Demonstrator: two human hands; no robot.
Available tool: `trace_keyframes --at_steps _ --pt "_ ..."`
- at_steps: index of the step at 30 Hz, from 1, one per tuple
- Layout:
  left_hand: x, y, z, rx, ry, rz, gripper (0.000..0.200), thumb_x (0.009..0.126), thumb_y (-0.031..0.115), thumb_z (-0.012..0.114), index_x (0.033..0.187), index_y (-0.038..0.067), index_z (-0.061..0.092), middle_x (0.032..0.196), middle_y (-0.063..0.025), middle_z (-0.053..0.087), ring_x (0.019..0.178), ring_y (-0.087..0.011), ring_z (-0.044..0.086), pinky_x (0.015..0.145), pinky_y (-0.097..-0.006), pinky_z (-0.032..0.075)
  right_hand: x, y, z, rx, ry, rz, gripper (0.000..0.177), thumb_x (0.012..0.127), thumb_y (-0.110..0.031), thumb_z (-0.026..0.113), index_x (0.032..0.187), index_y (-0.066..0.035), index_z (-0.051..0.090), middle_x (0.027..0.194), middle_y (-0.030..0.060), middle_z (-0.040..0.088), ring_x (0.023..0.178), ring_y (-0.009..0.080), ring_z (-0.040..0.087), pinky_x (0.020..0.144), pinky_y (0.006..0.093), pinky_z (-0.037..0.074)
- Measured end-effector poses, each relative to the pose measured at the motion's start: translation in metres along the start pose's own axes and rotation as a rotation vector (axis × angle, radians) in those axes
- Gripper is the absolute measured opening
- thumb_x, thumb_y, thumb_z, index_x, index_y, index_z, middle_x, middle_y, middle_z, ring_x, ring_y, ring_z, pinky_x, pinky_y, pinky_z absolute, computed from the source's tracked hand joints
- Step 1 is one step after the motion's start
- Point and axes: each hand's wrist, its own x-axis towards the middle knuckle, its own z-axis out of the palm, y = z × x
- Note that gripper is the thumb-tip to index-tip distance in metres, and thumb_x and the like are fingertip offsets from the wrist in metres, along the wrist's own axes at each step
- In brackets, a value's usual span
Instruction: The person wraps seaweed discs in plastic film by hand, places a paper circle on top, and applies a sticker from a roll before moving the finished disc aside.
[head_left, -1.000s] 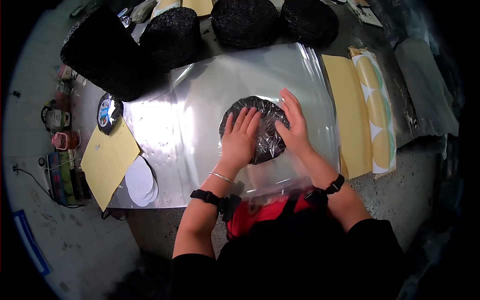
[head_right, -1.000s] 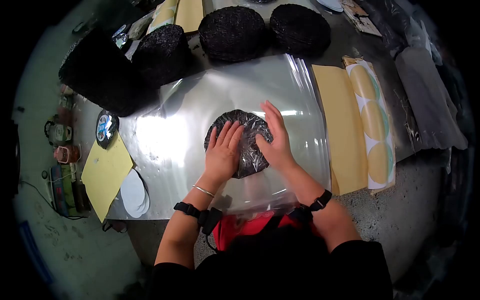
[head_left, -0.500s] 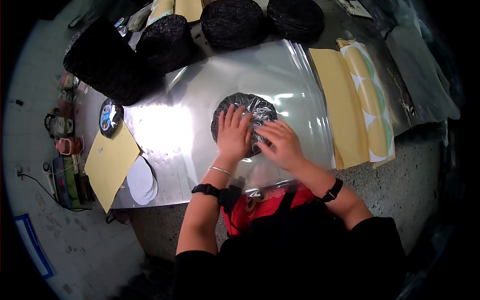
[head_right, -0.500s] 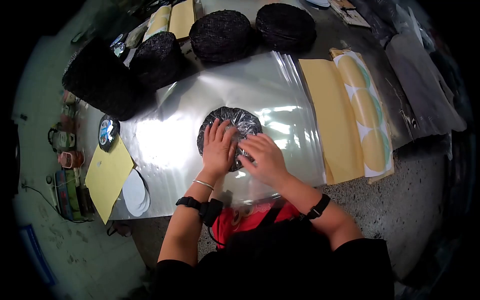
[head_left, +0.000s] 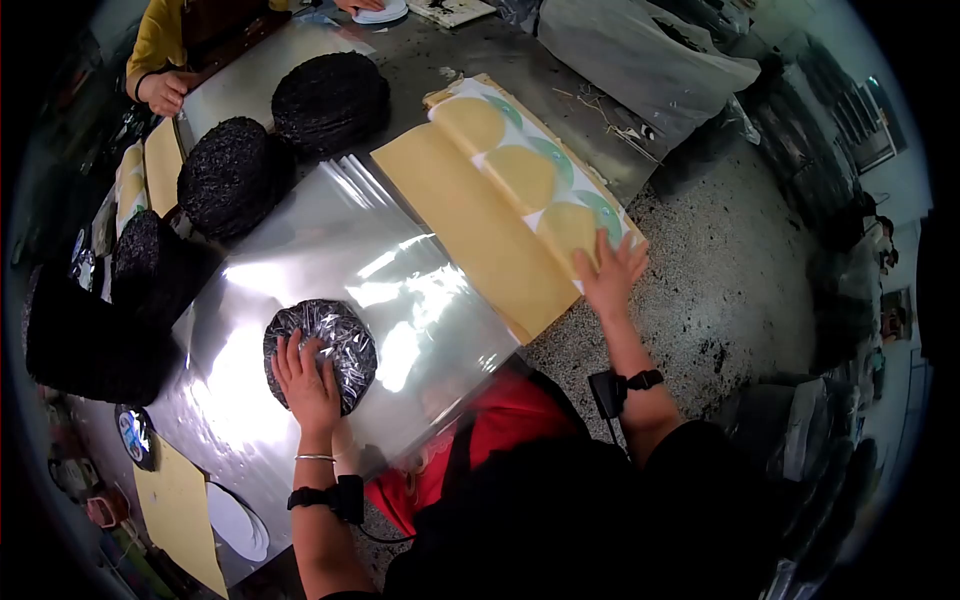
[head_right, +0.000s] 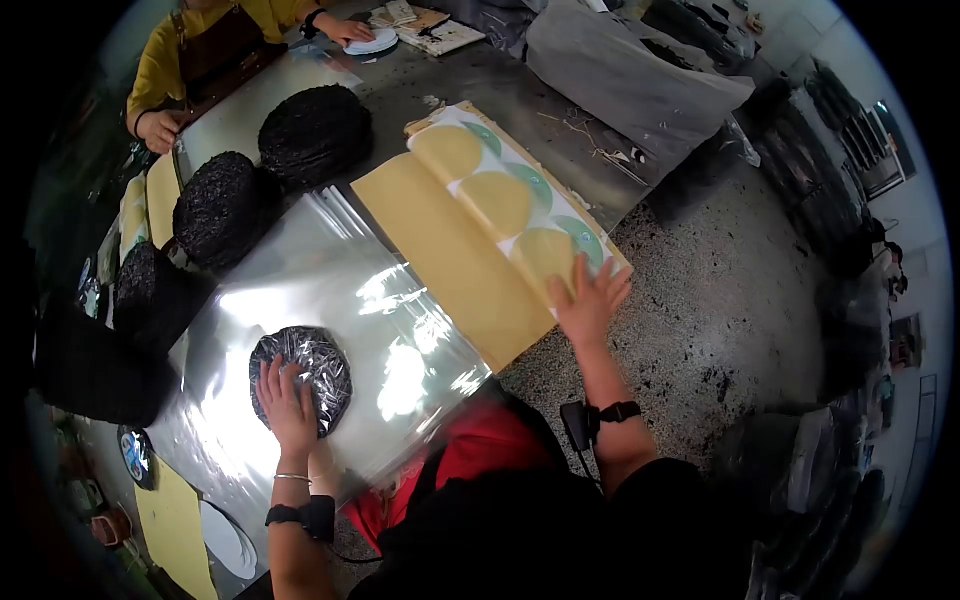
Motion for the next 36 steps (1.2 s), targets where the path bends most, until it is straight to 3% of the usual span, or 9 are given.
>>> trace_keyframes --at_steps 3,5,8,11,17,21,25,30,36 --pt "0.0 -0.004 0.002 0.012 -0.024 0.013 0.032 0.099 0.018 0.06 0.131 0.012 0.059 0.159 -0.0151 0.046 0.155 -0.0415 0.03 0.128 -0.058 0.018 -0.033 -0.061 -0.04 0.592 -0.604 -0.464 0.046 0.096 -0.031 0.076 0.131 -0.002 0.071 0.147 0.0287 0.055 0.146 0.049 0.04 0.116 0.0567 0.039" --pt "-0.001 -0.003 0.0 0.031 -0.037 0.009 0.033 0.099 0.018 0.059 0.131 0.012 0.059 0.16 -0.0156 0.045 0.155 -0.0416 0.03 0.128 -0.058 0.017 -0.036 -0.045 -0.042 1.082 -0.759 0.21 0.041 0.097 -0.028 0.075 0.129 -0.002 0.072 0.137 0.0254 0.064 0.14 0.0414 0.051 0.113 0.0519 0.044" --pt "0.002 -0.002 0.001 0.035 -0.001 0.02 0.032 0.1 0.017 0.06 0.131 0.012 0.059 0.158 -0.0171 0.047 0.154 -0.0425 0.032 0.127 -0.0584 0.018 -0.008 -0.016 -0.02 0.749 -0.242 0.479 0.032 0.097 -0.019 0.072 0.124 -0.002 0.074 0.11 0.015 0.078 0.119 0.0294 0.071 0.103 0.0414 0.054" --pt "0.001 -0.004 0.003 0.034 0.002 0.032 0.032 0.1 0.018 0.058 0.131 0.011 0.059 0.157 -0.0183 0.048 0.154 -0.0431 0.032 0.127 -0.0587 0.019 0.015 0.019 0.029 0.057 0.142 -0.285 0.029 0.094 -0.015 0.073 0.12 -0.002 0.076 0.102 0.0115 0.079 0.108 0.0309 0.074 0.098 0.0406 0.056" --pt "0.004 0.001 -0.007 -0.035 -0.038 0.039 0.038 0.101 0.025 0.055 0.135 0.01 0.058 0.16 -0.0188 0.044 0.155 -0.0437 0.029 0.128 -0.0584 0.016 0.002 0.008 0.037 0.148 0.083 -0.254 0.016 0.092 -0.015 0.076 0.102 -0.004 0.081 0.097 0.0107 0.08 0.097 0.0274 0.077 0.09 0.0366 0.057" --pt "0.003 0.001 -0.01 -0.13 -0.046 0.026 0.038 0.102 0.025 0.049 0.137 0.012 0.059 0.161 -0.0169 0.043 0.156 -0.0412 0.028 0.129 -0.0556 0.014 0.055 0.068 0.022 0.784 -0.155 0.508 0.023 0.092 -0.024 0.083 0.091 -0.001 0.079 0.077 0.0013 0.073 0.073 0.0073 0.064 0.067 0.0243 0.049" --pt "0.001 0.0 -0.006 -0.055 -0.01 -0.035 0.034 0.101 0.018 0.055 0.134 0.017 0.062 0.163 -0.0121 0.044 0.156 -0.0373 0.03 0.13 -0.0532 0.016 0.1 0.309 0.021 0.942 0.039 0.88 0.038 0.104 -0.037 0.067 0.125 -0.005 0.069 0.105 0.0055 0.071 0.078 0.0116 0.06 0.064 0.0258 0.046" --pt "0.001 -0.002 -0.01 -0.167 0.025 -0.099 0.038 0.096 0.018 0.067 0.134 0.019 0.065 0.157 -0.0084 0.053 0.153 -0.0321 0.039 0.128 -0.0508 0.023 0.088 -0.033 -0.053 1.265 -0.051 0.576 0.055 0.113 -0.038 0.048 0.145 0.006 0.05 0.13 0.0174 0.067 0.116 0.0279 0.069 0.091 0.0347 0.058" --pt "-0.003 -0.011 0.002 -0.382 -0.068 -0.234 0.052 0.09 0.022 0.072 0.139 0.01 0.063 0.152 -0.0095 0.058 0.151 -0.0324 0.041 0.128 -0.0499 0.026 -0.057 -0.304 0.006 0.856 -0.645 -0.687 0.071 0.093 -0.03 0.073 0.156 -0.008 0.05 0.163 0.0215 0.042 0.154 0.0397 0.036 0.121 0.049 0.038"
